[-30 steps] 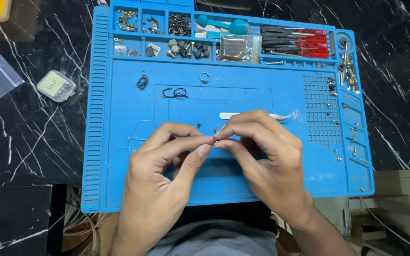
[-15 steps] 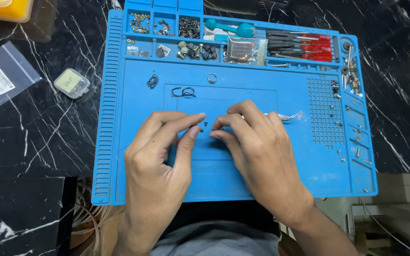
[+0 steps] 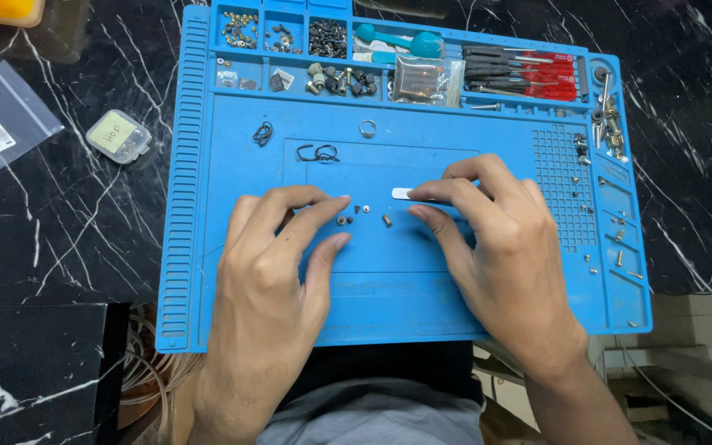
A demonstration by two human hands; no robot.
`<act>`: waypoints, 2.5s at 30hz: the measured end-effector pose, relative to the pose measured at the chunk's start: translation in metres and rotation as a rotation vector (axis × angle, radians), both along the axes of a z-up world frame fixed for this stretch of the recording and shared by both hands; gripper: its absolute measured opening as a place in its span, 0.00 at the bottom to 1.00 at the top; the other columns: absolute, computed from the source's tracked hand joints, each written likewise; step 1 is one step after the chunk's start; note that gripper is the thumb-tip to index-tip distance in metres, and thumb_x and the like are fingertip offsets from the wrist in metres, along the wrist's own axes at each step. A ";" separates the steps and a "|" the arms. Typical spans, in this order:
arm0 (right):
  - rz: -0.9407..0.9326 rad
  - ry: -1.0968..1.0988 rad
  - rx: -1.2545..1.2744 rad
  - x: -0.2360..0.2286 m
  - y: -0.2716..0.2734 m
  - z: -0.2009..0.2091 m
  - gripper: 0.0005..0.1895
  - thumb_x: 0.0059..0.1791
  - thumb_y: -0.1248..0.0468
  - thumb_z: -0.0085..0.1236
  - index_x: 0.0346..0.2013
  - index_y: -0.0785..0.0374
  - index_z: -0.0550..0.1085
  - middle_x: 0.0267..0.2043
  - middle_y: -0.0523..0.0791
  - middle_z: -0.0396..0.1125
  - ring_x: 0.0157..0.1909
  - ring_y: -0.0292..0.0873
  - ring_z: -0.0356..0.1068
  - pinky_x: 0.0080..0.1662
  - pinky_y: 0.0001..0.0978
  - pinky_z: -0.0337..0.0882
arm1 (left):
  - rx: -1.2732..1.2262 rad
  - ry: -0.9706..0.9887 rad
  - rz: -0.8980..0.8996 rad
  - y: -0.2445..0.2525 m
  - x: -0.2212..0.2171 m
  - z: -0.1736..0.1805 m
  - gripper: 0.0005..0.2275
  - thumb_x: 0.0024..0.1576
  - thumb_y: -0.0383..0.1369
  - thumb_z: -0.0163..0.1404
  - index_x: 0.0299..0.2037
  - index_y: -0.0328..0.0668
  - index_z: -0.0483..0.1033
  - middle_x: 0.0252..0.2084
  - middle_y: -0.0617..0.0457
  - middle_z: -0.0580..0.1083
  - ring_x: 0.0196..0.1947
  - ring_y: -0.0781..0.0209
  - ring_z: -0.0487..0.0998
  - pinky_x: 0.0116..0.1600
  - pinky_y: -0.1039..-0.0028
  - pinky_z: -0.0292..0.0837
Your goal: The person sorts and organizes small screws and hardware components on a blue work mat. They pick up individual screws, place them into designated slots on the mat, and occasionally retrieve more from a small plastic container.
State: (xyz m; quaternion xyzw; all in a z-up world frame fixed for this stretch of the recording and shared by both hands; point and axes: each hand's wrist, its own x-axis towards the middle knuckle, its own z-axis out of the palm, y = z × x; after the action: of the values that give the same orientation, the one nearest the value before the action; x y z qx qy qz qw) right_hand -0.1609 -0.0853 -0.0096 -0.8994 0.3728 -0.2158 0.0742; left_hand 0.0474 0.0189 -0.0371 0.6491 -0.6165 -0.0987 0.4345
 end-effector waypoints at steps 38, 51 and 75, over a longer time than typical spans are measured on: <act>0.020 -0.146 0.074 -0.037 0.002 -0.004 0.04 0.60 0.65 0.71 0.48 0.59 0.84 0.47 0.46 0.75 0.48 0.46 0.76 0.53 0.43 0.68 | 0.083 -0.238 0.186 -0.023 -0.040 0.008 0.10 0.67 0.37 0.67 0.54 0.45 0.88 0.51 0.52 0.81 0.50 0.44 0.76 0.51 0.52 0.68; -0.250 -0.128 -0.028 -0.141 -0.028 0.005 0.06 0.65 0.77 0.71 0.57 0.74 0.85 0.54 0.55 0.78 0.43 0.48 0.68 0.52 0.42 0.73 | -0.021 -0.122 -0.173 -0.048 -0.097 0.013 0.12 0.70 0.36 0.63 0.59 0.42 0.84 0.55 0.49 0.80 0.53 0.43 0.75 0.51 0.49 0.69; -0.122 -0.092 0.143 -0.211 -0.036 0.001 0.11 0.58 0.69 0.71 0.56 0.64 0.87 0.59 0.51 0.80 0.57 0.50 0.76 0.63 0.42 0.73 | 0.007 -0.112 -0.499 -0.087 -0.185 0.008 0.14 0.70 0.31 0.60 0.62 0.30 0.80 0.56 0.41 0.75 0.56 0.40 0.75 0.65 0.44 0.73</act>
State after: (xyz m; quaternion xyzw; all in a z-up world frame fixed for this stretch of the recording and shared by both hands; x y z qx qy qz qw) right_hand -0.3722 -0.1218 -0.0087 -0.8565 0.4376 -0.2340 0.1418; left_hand -0.1372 -0.0683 -0.0290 0.4830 -0.7804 -0.1690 0.3595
